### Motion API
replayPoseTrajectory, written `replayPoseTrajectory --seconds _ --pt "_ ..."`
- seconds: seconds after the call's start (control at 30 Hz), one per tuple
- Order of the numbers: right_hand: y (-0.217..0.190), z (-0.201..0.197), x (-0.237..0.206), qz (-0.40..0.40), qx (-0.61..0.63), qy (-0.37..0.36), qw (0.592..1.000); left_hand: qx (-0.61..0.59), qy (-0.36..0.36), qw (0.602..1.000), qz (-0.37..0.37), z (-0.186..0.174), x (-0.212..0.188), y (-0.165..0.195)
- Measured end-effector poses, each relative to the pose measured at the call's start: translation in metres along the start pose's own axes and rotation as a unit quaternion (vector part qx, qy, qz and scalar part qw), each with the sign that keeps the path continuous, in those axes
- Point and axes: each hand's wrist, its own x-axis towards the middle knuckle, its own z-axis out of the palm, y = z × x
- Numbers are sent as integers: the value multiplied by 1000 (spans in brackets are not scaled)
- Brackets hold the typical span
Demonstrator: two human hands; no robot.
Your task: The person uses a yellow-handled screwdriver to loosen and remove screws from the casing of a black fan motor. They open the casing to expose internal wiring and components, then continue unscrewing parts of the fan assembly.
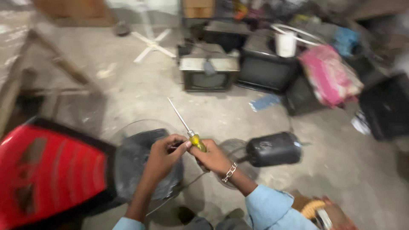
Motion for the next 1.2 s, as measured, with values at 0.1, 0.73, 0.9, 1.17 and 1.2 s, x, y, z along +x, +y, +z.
replayPoseTrajectory --seconds 0.1,0.73,0.9,1.17,1.2 --pt "-8 80 40 -15 -75 -81 994 2 76 997 17 -84 -41 -8" --pt "-3 423 28 -101 -216 -450 861 -9 501 865 33 -244 -327 -47" --pt "27 476 -11 -50 -212 -553 804 11 608 794 -11 -227 -397 -43" --pt "66 573 -73 -81 -249 -600 756 61 747 656 -92 -238 -500 -49" --pt "71 590 -78 -100 -257 -601 750 72 765 636 -72 -245 -512 -53"
